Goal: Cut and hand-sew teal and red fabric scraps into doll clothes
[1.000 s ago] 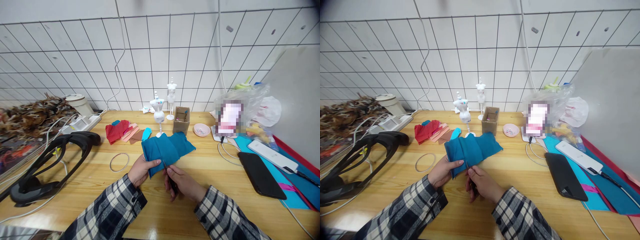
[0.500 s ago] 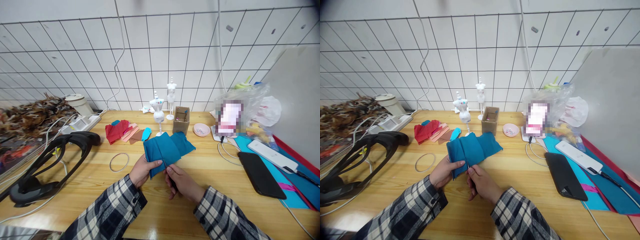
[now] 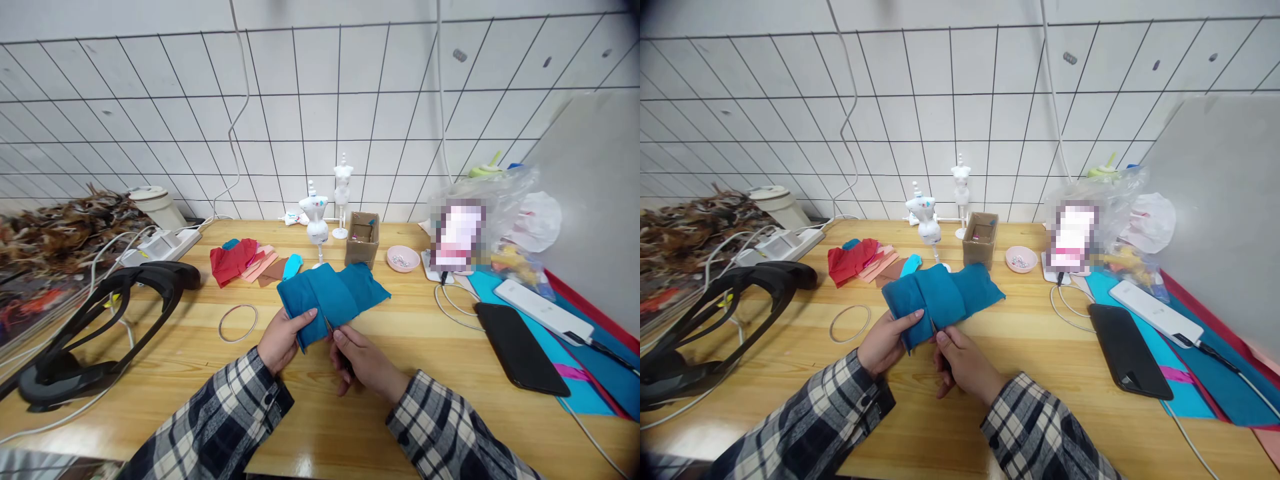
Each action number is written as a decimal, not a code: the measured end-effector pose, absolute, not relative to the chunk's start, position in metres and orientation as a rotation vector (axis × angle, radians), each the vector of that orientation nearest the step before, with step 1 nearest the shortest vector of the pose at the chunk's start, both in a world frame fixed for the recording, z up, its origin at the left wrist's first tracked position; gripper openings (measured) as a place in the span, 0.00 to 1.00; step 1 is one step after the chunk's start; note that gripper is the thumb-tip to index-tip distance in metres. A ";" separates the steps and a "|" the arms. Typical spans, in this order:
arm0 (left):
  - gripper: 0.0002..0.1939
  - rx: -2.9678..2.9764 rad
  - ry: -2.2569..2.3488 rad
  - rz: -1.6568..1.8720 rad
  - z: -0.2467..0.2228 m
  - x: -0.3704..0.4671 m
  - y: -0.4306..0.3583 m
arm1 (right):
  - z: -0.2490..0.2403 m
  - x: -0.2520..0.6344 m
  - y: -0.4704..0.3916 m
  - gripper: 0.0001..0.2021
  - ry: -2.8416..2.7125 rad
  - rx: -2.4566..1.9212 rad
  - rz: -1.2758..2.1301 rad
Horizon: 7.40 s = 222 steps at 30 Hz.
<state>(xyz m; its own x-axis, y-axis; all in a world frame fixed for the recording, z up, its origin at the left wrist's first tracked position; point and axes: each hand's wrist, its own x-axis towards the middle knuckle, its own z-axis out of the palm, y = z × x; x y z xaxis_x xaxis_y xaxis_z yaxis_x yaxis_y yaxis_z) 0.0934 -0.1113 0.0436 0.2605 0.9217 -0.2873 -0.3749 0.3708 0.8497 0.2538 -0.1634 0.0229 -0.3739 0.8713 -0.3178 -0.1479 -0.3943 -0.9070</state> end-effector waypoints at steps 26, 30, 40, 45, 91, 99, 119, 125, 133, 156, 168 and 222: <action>0.20 0.727 0.843 0.940 0.044 0.093 -0.111 | 0.022 0.256 -0.162 0.28 -1.231 -1.185 1.767; 0.19 0.742 0.827 0.930 0.041 0.092 -0.112 | 0.020 0.257 -0.162 0.27 -1.208 -1.212 1.741; 0.18 0.722 0.820 0.924 0.039 0.093 -0.112 | 0.014 0.257 -0.160 0.24 -1.144 -1.231 1.755; 0.17 0.700 0.785 0.963 0.041 0.092 -0.112 | 0.019 0.258 -0.161 0.25 -1.082 -1.170 1.795; 0.20 0.741 0.726 0.941 0.041 0.097 -0.118 | 0.021 0.255 -0.160 0.31 -1.139 -1.189 1.709; 0.20 0.677 0.664 0.898 0.039 0.100 -0.120 | 0.018 0.251 -0.162 0.28 -1.037 -1.102 1.775; 0.43 0.785 0.608 0.923 0.059 0.045 -0.093 | 0.021 0.272 -0.156 0.27 -1.020 -1.092 1.776; 0.40 1.083 0.651 0.709 0.069 0.030 -0.085 | 0.028 0.270 -0.159 0.27 -1.099 -1.023 1.884; 0.11 1.406 0.888 0.691 0.062 0.048 -0.090 | 0.026 0.271 -0.160 0.26 -1.205 -1.149 1.871; 0.29 1.274 0.778 0.762 0.048 0.071 -0.104 | 0.032 0.288 -0.153 0.15 -1.353 -1.225 1.387; 0.18 1.098 0.936 0.937 0.043 0.075 -0.106 | 0.039 0.297 -0.152 0.13 -1.575 -1.289 1.147; 0.31 1.240 0.813 0.824 0.040 0.084 -0.109 | 0.044 0.302 -0.152 0.15 -1.785 -1.409 0.845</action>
